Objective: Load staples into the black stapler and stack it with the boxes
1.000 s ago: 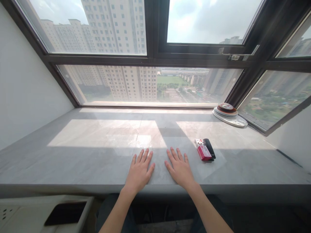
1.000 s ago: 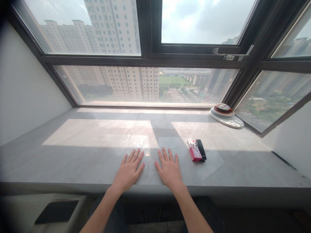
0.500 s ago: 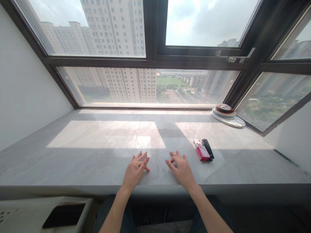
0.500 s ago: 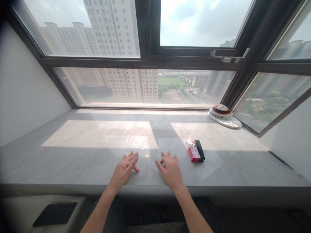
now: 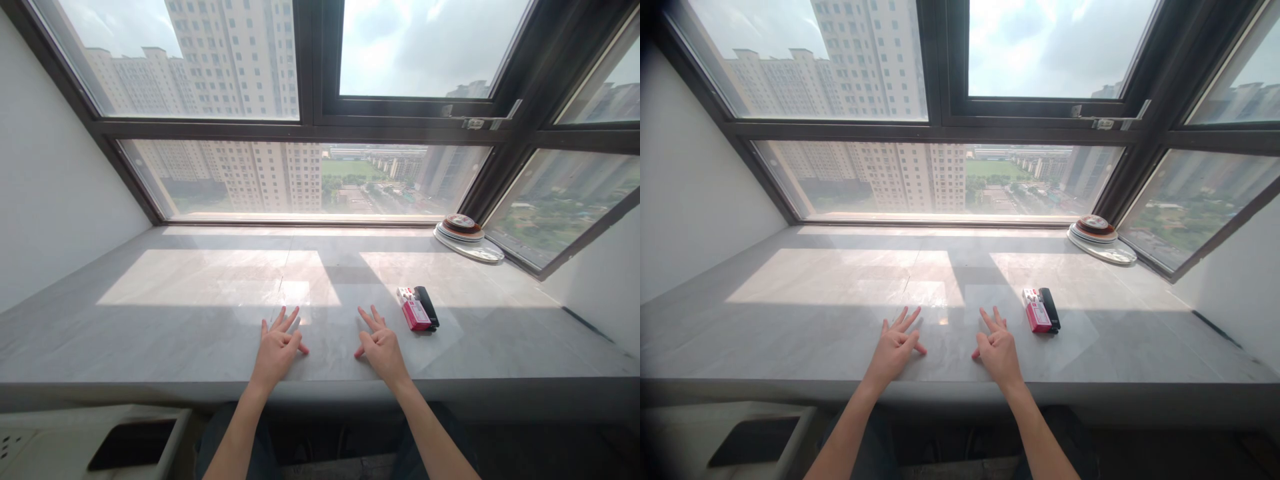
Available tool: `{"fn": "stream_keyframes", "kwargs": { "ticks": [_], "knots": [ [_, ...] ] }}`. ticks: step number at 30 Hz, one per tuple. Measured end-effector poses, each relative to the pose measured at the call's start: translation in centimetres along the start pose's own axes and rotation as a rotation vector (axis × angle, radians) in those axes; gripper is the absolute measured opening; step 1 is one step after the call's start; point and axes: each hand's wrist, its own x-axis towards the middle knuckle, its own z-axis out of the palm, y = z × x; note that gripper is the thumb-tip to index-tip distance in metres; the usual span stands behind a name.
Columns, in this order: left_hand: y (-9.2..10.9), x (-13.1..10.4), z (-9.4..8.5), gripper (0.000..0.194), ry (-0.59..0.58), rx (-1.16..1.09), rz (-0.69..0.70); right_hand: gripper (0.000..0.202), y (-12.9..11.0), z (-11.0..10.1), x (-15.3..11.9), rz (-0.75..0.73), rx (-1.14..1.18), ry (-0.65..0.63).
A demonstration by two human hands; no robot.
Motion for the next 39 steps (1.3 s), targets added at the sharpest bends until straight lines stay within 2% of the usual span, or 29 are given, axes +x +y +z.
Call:
{"fn": "stream_keyframes", "kwargs": {
  "ticks": [8, 13, 17, 20, 23, 25, 27, 29, 31, 33, 36, 39],
  "knots": [
    [-0.8, -0.3, 0.3, 0.05, 0.12, 0.075, -0.059, 0.046, 0.1, -0.3, -0.3, 0.023, 0.002, 0.055],
    [-0.5, -0.2, 0.6, 0.042, 0.111, 0.253, -0.016, 0.04, -0.7, 0.0, -0.1, -0.051, 0.008, 0.021],
    [-0.1, -0.1, 1.4, 0.054, 0.008, 0.444, 0.059, 0.031, -2.1, -0.6, -0.1, -0.065, 0.021, 0.043],
    [-0.1, -0.1, 1.9, 0.055, -0.038, 0.525, 0.091, 0.035, -2.0, -3.5, 0.6, -0.053, -0.044, 0.161],
    [-0.1, -0.1, 1.9, 0.054, -0.036, 0.549, 0.087, 0.042, 0.2, -9.0, 2.6, -0.005, -0.187, 0.395],
    [-0.1, -0.1, 1.8, 0.053, -0.03, 0.544, 0.084, 0.048, 2.4, -13.1, 4.4, 0.104, -0.25, 0.479],
    [-0.1, -0.1, 1.8, 0.053, -0.018, 0.512, 0.084, 0.05, 4.4, -16.2, 5.8, 0.287, -0.168, 0.365],
    [-0.1, -0.1, 1.8, 0.053, 0.002, 0.459, 0.086, 0.051, 5.9, -17.8, 6.6, 0.419, -0.034, 0.185],
    [-0.1, 0.0, 1.9, 0.052, 0.023, 0.41, 0.087, 0.053, 6.6, -17.7, 6.7, 0.462, 0.072, 0.049],
    [-0.1, -0.1, 2.0, 0.052, 0.029, 0.381, 0.088, 0.057, 6.6, -16.3, 6.5, 0.456, 0.13, -0.007],
    [0.2, -0.1, 1.8, 0.05, 0.015, 0.349, 0.078, 0.061, 5.6, -12.9, 5.8, 0.423, 0.168, -0.03],
    [0.3, -0.2, 1.2, 0.044, 0.01, 0.276, 0.057, 0.06, 3.4, -8.5, 5.2, 0.332, 0.195, -0.054]
  ]
}}
